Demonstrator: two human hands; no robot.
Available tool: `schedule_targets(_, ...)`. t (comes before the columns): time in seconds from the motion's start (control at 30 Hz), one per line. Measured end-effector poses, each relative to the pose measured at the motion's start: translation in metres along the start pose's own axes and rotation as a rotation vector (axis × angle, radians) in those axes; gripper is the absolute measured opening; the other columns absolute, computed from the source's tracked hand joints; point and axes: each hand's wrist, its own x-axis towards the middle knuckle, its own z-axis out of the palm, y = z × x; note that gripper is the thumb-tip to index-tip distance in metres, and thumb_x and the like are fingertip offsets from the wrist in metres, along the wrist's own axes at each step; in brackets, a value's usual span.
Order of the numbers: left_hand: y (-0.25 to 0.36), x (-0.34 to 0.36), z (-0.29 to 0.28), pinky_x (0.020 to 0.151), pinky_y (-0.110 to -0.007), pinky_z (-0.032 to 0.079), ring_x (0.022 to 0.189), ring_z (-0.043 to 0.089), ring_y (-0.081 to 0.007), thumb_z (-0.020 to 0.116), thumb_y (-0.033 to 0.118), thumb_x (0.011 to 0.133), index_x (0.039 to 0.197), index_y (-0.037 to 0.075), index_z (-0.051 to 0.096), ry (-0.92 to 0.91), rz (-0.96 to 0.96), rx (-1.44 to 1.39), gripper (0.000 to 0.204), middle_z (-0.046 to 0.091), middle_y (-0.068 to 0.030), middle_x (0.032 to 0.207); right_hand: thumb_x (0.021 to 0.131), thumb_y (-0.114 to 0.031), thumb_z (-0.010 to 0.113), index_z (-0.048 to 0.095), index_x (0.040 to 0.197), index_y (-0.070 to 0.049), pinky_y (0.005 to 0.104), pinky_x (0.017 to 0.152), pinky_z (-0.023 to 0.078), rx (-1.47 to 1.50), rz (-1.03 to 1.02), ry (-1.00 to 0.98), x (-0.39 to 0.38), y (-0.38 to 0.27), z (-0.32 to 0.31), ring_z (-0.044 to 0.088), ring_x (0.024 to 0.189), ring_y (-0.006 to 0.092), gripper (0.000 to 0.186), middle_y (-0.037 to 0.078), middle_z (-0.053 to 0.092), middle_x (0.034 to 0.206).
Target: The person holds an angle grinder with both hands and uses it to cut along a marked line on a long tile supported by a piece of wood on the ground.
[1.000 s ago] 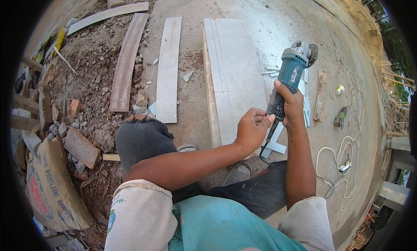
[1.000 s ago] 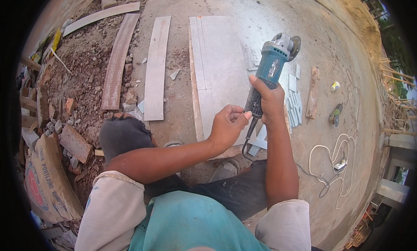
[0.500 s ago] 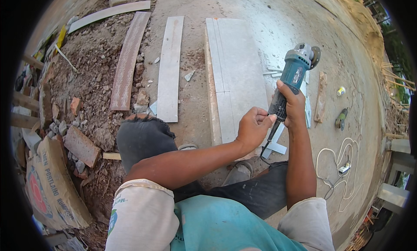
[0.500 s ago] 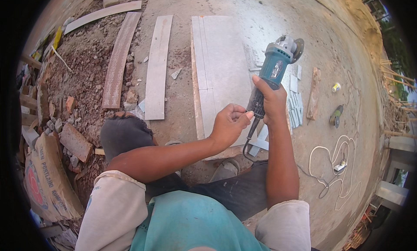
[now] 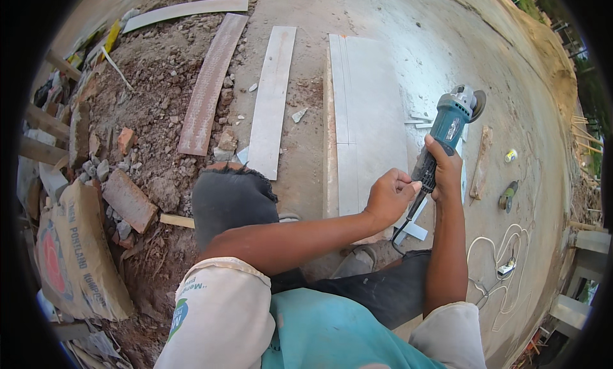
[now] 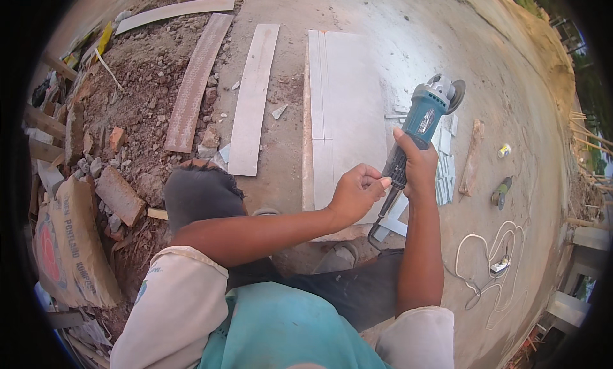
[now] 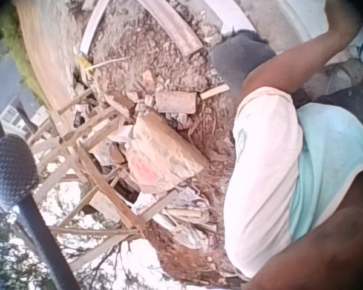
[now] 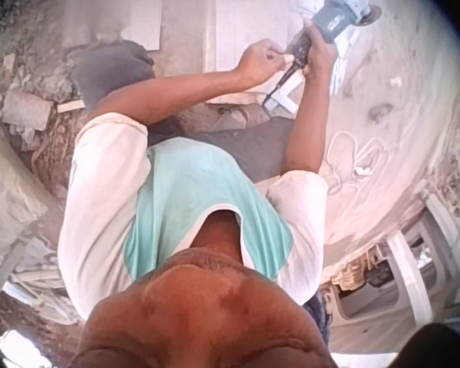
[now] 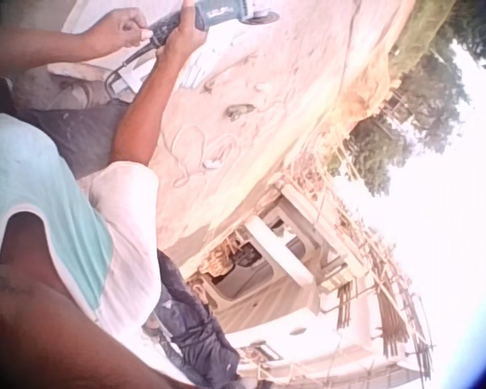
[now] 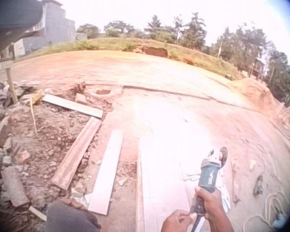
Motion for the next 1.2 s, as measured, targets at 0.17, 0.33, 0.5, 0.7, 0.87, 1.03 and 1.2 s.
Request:
schedule_targets(0.17,-0.003,0.001,-0.031,0.067,-0.031,0.051,0.076,0.063,-0.0185,0.075,0.026,0.086,0.109,-0.005,0.054,0.01,0.062,0.464,0.043,0.063,-0.0126,0.091,0.082,-0.027,0.077,0.059,0.091,-0.004,0.0262,0.049,0.047,0.001,-0.057,0.017,0.008,-0.001,-0.012,0.057,0.053,0.0118,0.03,0.004,0.059,0.07)
schedule_targets(0.33,-0.035,-0.028,-0.09,0.087,-0.046,0.049,0.108,0.052,-0.0395,0.089,0.028,0.065,0.121,0.0,0.041,-0.03,0.034,1.266,0.079,0.045,-0.0214,0.113,0.081,-0.028,0.078,0.059,0.092,-0.004,0.0263,0.049,0.048,0.017,-0.057,0.033,0.015,0.005,-0.031,0.058,0.054,0.0121,0.033,0.005,0.06,0.07)
schedule_targets(0.5,-0.054,-0.041,-0.098,0.097,-0.047,0.044,0.114,0.048,-0.0433,0.092,0.029,0.059,0.141,-0.004,0.028,-0.134,0.065,1.392,0.109,0.04,-0.0261,0.125,0.08,-0.029,0.079,0.059,0.092,-0.003,0.0262,0.049,0.049,0.021,-0.042,0.04,0.015,0.006,-0.039,0.059,0.054,0.0122,0.034,0.005,0.06,0.071)
schedule_targets(0.7,-0.066,-0.033,-0.1,0.101,-0.046,0.041,0.122,0.045,-0.0434,0.088,0.029,0.064,0.145,-0.005,0.025,-0.044,0.114,1.359,0.108,0.039,-0.0278,0.134,0.079,-0.03,0.08,0.06,0.094,-0.003,0.0256,0.05,0.049,0.023,-0.05,0.048,0.014,0.003,-0.04,0.059,0.055,0.0116,0.037,0.004,0.06,0.072)
schedule_targets(0.87,-0.073,-0.003,-0.113,0.104,-0.048,0.037,0.126,0.044,-0.041,0.081,0.031,0.076,0.143,-0.005,0.029,0.119,0.34,1.317,0.092,0.041,-0.0271,0.138,0.079,-0.03,0.08,0.06,0.094,-0.003,0.0257,0.049,0.05,0.0,-0.04,0.049,0.018,0.004,-0.046,0.059,0.055,0.0111,0.037,0.003,0.06,0.072)
schedule_targets(1.03,-0.058,0.043,-0.117,0.109,-0.052,0.029,0.129,0.041,-0.0408,0.064,0.034,0.091,0.142,-0.005,0.033,0.486,0.154,1.183,0.071,0.041,-0.0259,0.141,0.076,-0.026,0.082,0.061,0.099,-0.002,0.0263,0.061,0.046,0.009,0.008,0.027,0.011,-0.003,-0.04,0.055,0.068,0.0098,0.039,0.002,0.06,0.082)
schedule_targets(1.2,-0.093,0.076,-0.134,0.11,-0.05,0.029,0.131,0.04,-0.0402,0.043,0.044,0.1,0.142,-0.004,0.034,0.757,-0.126,0.959,0.065,0.041,-0.0254,0.142,0.079,-0.027,0.078,0.06,0.096,-0.003,0.0264,0.056,0.048,-0.074,-0.036,-0.015,0.014,-0.007,-0.021,0.057,0.06,0.0107,0.035,0.002,0.059,0.075)
